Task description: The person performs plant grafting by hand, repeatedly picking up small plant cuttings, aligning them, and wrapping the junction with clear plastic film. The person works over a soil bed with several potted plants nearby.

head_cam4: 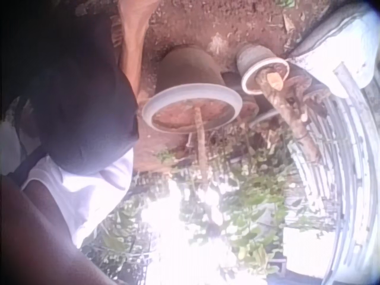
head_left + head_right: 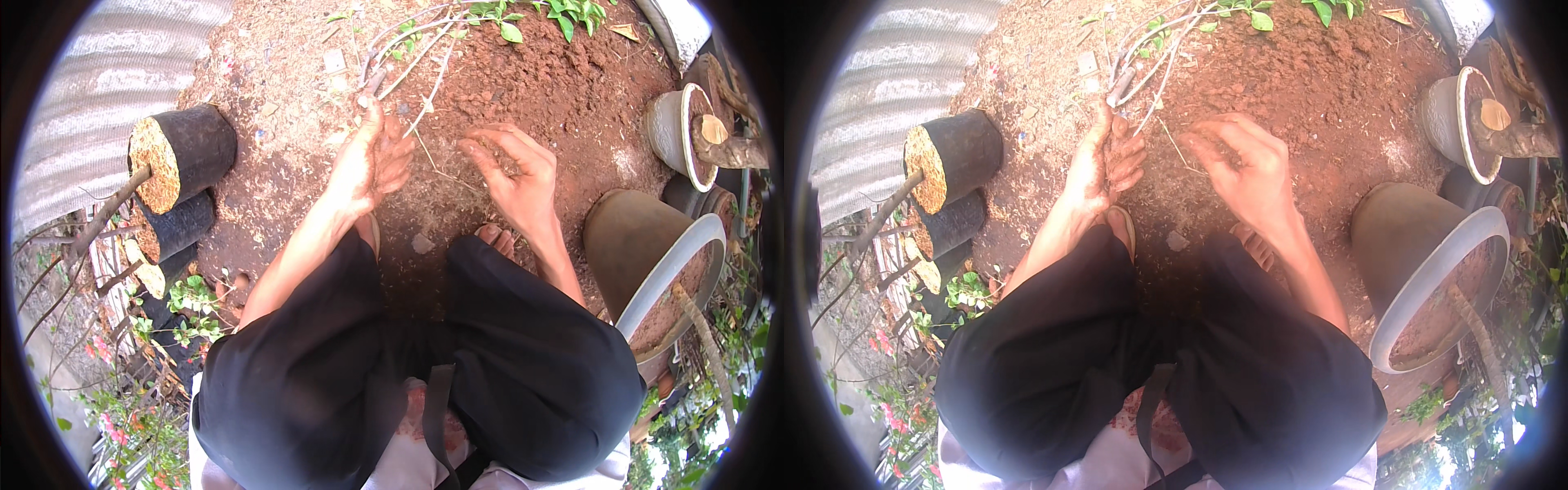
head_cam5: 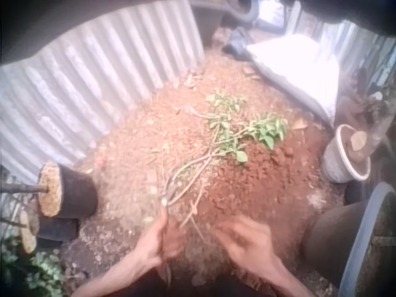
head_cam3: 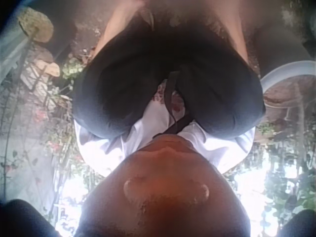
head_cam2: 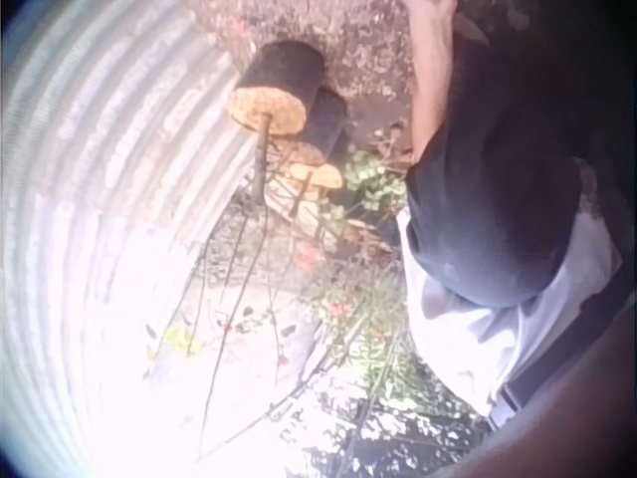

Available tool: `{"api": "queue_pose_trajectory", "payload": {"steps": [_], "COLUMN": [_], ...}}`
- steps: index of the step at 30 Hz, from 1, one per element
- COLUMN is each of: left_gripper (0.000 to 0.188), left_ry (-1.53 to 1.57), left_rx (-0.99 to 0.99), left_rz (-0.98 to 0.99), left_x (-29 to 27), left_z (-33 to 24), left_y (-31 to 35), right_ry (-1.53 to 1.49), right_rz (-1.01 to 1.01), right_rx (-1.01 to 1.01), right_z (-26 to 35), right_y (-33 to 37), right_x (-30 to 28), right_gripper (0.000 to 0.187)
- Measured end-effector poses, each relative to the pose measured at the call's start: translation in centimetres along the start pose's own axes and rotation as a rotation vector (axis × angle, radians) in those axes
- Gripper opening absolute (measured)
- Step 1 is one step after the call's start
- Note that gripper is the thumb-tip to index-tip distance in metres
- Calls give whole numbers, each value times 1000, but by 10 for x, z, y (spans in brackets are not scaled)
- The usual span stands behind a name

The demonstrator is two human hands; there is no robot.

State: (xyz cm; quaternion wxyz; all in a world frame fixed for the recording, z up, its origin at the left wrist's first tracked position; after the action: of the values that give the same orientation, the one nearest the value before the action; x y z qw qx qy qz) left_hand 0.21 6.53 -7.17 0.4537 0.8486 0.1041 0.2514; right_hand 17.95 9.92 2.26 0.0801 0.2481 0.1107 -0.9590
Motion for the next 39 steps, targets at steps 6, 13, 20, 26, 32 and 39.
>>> {"api": "queue_pose_trajectory", "payload": {"steps": [6, 13, 20, 26, 32, 39], "left_gripper": [41, 53, 49, 41, 42, 44], "left_ry": [-67, -113, -108, -189, -150, -114], "left_rx": [83, 217, 150, 200, 177, 185], "left_rz": [282, 304, 299, 286, 278, 254], "left_x": [20, 33, 25, 29, 34, 26], "left_z": [-10, -17, -13, -11, -15, -12], "left_y": [7, 16, 11, 13, 17, 11], "right_ry": [4, 26, 24, 27, 29, 24], "right_rz": [26, 37, 49, 55, 73, 92], "right_rx": [-4, -6, -15, -28, -10, 5], "right_z": [-2, -3, -1, -3, -2, -4], "right_y": [2, 2, 2, 2, 1, 2], "right_x": [3, 3, 3, 5, 6, 8], "right_gripper": [19, 19, 19, 19, 19, 19]}}
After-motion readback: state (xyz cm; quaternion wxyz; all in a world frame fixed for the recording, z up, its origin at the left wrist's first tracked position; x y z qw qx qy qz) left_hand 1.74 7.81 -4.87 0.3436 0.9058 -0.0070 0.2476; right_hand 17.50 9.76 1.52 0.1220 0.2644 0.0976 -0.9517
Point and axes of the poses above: each hand's wrist, its own y-axis away from the middle knuckle, its own x-axis out of the palm, z = x × y, the point moved 7 cm from there along -y, towards the middle knuckle, and after that the axes turned 2 degrees about x, right-handed, at the moved point
